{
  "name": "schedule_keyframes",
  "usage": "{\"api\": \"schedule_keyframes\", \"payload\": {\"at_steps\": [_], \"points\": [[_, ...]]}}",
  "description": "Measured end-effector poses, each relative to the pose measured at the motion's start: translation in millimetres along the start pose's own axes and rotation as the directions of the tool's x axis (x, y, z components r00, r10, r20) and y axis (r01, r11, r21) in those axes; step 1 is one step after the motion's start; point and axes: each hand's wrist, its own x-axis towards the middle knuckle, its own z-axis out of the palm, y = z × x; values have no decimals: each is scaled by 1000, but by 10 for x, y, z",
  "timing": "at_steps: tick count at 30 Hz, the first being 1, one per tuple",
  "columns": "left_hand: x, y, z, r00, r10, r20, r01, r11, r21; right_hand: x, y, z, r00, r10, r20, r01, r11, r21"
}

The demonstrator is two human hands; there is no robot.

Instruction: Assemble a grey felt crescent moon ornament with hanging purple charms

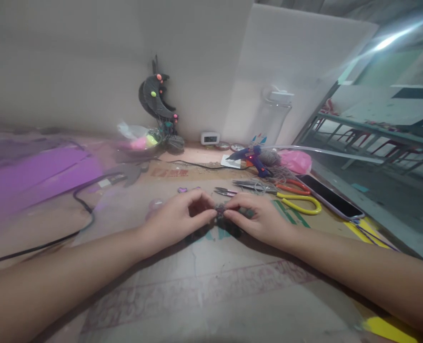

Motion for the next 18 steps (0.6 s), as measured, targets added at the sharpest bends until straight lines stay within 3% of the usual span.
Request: {"api": "schedule_keyframes", "payload": {"at_steps": [8,18], "points": [[-41,50,-23,988,106,-109,-83,977,198,3,16,-4,1000,0,26,1,1000,-9],[-49,89,-36,980,192,-58,-165,935,315,4,20,-6,999,-6,50,6,1000,19]]}}
